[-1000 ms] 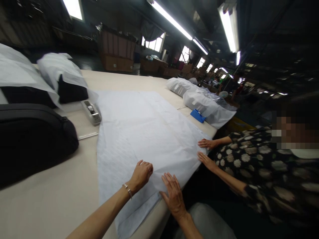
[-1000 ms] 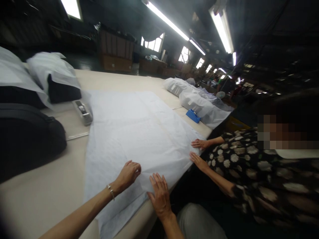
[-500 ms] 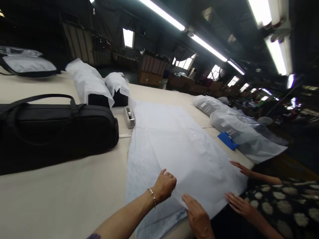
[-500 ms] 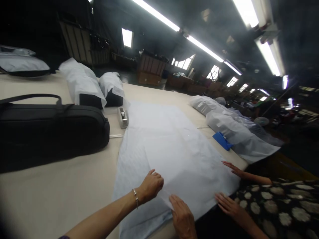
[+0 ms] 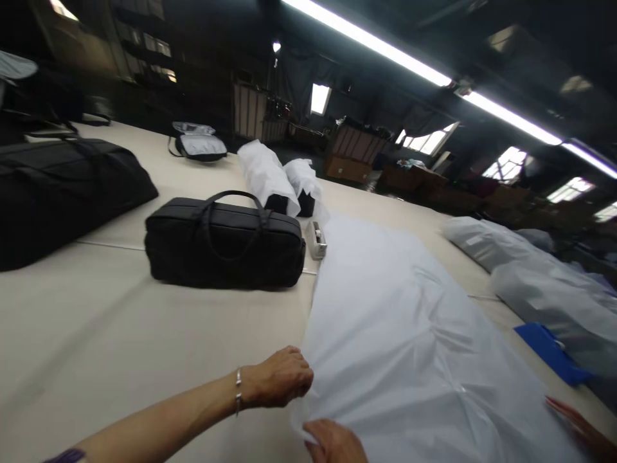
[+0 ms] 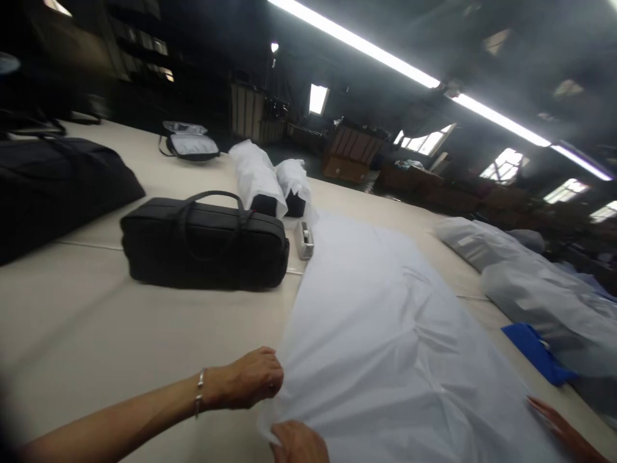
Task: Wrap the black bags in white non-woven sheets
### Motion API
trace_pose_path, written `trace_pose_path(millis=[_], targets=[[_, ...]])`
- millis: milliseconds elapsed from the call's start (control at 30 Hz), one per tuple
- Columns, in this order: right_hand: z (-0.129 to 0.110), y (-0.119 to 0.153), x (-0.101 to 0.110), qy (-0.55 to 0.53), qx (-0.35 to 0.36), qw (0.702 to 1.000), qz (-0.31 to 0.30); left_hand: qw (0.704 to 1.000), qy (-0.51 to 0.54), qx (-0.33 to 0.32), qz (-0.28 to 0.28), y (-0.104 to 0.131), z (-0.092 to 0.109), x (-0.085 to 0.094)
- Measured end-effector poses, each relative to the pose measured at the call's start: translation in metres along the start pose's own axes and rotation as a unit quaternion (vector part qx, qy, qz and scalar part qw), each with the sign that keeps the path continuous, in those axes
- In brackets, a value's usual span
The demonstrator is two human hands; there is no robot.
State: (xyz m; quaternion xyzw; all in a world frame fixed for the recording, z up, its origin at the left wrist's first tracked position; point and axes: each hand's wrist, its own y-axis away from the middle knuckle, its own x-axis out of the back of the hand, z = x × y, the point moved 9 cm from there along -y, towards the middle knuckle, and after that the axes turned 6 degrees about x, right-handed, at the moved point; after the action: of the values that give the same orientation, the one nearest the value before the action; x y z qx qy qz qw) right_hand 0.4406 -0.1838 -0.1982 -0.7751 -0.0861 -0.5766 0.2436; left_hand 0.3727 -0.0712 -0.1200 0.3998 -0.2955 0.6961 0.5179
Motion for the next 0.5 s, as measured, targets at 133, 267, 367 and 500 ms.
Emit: trace_pose_path(millis=[133,267,367,500], targets=[[-0.064,-0.101,-0.019,-0.187,-0.105,0.972,-0.093,0.998,0.031,0.041,0.023,0.085,-0.051,0.045],[-0.137,-0.196,-0.043,-0.436,-0.270,0.840,-0.176,0.991,0.092,0.075,0.056,0.169,-0.115,0.083],[-0.179,-0.274,-0.068,-0.492,-0.320,0.790,-0.175,0.952,0.199,0.191,0.131,0.237,-0.196,0.113],[-0.224,-0.384,-0.117,-0.541,-0.347,0.750,-0.158,0.845,0.229,0.387,0.289,0.362,-0.296,0.165]])
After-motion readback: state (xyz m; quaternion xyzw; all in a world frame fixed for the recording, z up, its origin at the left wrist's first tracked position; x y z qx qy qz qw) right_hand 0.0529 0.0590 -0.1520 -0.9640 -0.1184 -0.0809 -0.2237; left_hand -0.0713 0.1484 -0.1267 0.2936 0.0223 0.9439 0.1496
